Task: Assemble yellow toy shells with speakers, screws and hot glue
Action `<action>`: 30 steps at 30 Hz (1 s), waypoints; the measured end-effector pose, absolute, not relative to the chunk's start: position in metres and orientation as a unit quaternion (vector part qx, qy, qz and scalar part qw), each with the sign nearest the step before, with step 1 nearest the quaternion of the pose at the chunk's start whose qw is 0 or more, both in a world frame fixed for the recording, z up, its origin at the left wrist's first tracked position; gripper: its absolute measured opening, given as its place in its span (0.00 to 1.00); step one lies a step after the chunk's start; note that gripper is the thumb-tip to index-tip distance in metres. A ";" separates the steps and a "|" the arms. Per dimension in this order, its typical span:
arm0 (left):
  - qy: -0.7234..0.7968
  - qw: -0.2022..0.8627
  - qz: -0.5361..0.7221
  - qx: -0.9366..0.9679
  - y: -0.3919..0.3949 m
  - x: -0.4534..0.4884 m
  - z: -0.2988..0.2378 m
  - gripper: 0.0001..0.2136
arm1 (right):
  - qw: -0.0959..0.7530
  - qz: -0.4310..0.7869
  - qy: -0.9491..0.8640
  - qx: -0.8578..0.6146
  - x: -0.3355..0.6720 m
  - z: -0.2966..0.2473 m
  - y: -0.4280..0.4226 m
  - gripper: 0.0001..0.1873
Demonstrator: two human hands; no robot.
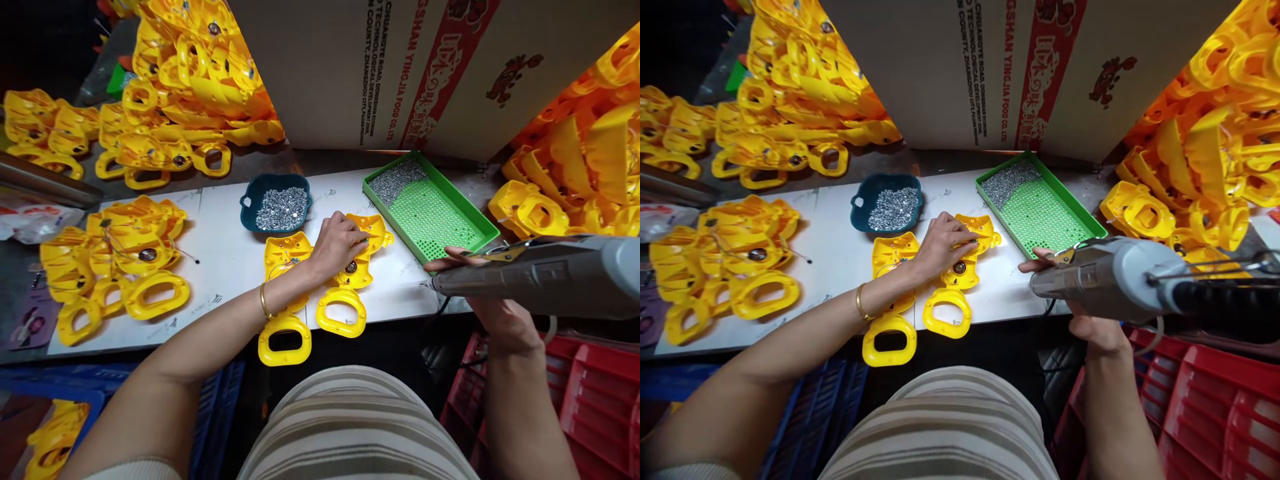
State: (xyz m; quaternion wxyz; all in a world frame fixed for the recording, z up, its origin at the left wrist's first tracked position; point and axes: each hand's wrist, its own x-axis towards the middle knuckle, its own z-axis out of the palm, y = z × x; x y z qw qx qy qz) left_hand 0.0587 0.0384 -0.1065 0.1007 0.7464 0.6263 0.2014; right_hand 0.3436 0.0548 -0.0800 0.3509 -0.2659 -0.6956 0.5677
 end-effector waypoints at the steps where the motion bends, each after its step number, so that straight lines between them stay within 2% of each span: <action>1: 0.628 0.103 0.200 0.745 0.039 0.059 -0.107 0.09 | 0.351 0.564 -0.698 -0.269 0.341 -0.078 0.054 0.36; 3: 0.629 0.107 0.196 0.745 0.039 0.058 -0.108 0.09 | 0.376 0.561 -0.686 -0.272 0.334 -0.075 0.053 0.36; 10: 0.630 0.108 0.186 0.746 0.041 0.058 -0.109 0.08 | 0.474 0.530 -0.652 -0.264 0.313 -0.063 0.052 0.28; 14: 0.627 0.117 0.173 0.751 0.043 0.059 -0.106 0.07 | 0.491 0.517 -0.646 -0.273 0.311 -0.055 0.057 0.22; 17: 0.622 0.121 0.164 0.756 0.044 0.059 -0.105 0.07 | 0.512 0.501 -0.630 -0.300 0.307 -0.049 0.061 0.22; 22: 0.599 0.108 0.183 0.772 0.044 0.056 -0.106 0.07 | 0.660 0.439 -0.536 -0.289 0.290 -0.039 0.072 0.14; 24: 0.595 0.098 0.191 0.775 0.043 0.056 -0.109 0.08 | 0.694 0.421 -0.506 -0.291 0.286 -0.040 0.080 0.11; 30: 0.589 0.083 0.190 0.781 0.033 0.065 -0.113 0.07 | 0.679 0.409 -0.537 -0.289 0.288 -0.061 0.104 0.10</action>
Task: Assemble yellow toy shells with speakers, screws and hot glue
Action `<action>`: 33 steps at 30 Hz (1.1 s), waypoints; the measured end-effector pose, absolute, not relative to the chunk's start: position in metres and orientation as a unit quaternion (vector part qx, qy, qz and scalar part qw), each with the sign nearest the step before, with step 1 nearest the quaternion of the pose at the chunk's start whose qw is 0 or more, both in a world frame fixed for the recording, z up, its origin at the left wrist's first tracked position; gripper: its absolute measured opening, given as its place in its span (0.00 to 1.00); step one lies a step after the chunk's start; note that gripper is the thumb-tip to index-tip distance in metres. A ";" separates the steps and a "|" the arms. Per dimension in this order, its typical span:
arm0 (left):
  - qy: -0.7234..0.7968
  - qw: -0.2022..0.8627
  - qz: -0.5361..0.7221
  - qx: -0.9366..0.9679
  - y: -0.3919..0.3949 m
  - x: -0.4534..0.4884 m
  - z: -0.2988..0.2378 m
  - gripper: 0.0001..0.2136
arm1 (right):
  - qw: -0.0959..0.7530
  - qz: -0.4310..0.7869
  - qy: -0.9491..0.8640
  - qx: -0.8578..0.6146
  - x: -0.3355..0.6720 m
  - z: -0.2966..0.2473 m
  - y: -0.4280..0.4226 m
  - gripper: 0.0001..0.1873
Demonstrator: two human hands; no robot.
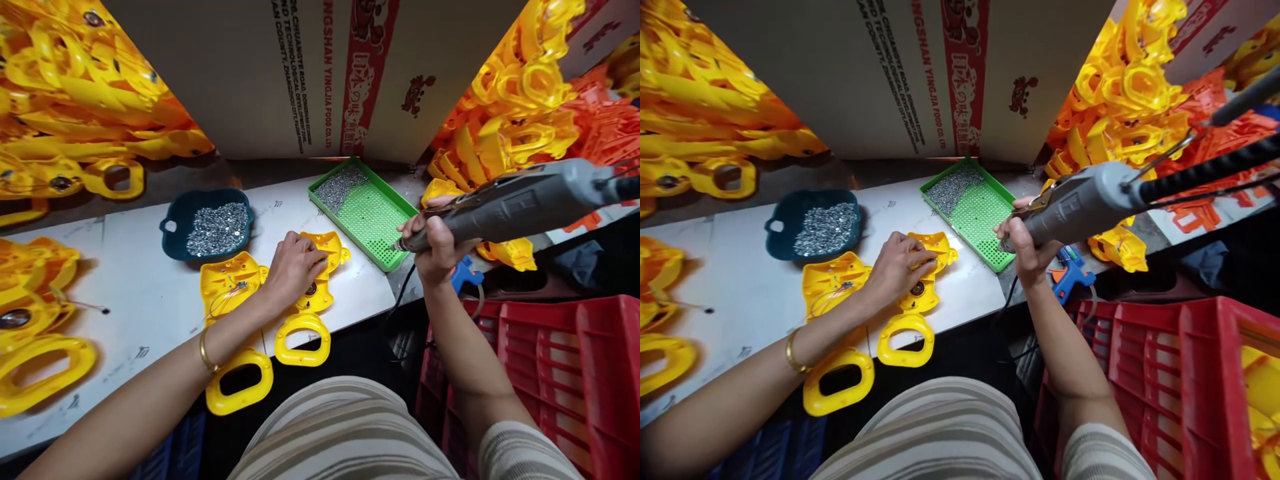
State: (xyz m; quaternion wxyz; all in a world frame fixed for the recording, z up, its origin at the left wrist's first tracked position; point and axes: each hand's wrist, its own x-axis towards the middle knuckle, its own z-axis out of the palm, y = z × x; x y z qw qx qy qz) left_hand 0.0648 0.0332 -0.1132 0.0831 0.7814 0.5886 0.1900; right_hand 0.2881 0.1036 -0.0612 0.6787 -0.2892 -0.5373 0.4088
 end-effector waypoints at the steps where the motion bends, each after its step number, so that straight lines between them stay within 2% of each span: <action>1: 0.590 0.082 0.191 0.780 0.032 0.066 -0.113 0.07 | 0.676 0.412 -0.540 -0.283 0.287 -0.065 0.107 0.09; 9: 0.590 0.090 0.194 0.779 0.033 0.067 -0.111 0.07 | 0.670 0.406 -0.533 -0.319 0.271 -0.077 0.125 0.19; 15: 0.589 0.097 0.190 0.779 0.033 0.066 -0.111 0.07 | 0.679 0.416 -0.528 -0.295 0.270 -0.082 0.128 0.15; 27: 0.587 0.098 0.191 0.780 0.033 0.067 -0.110 0.07 | 0.662 0.407 -0.545 -0.315 0.269 -0.081 0.128 0.16; 30: 0.586 0.104 0.189 0.781 0.033 0.067 -0.109 0.08 | 0.651 0.393 -0.561 -0.328 0.270 -0.076 0.125 0.17; 33: 0.589 0.113 0.184 0.779 0.033 0.068 -0.107 0.08 | 0.651 0.385 -0.573 -0.314 0.268 -0.061 0.116 0.13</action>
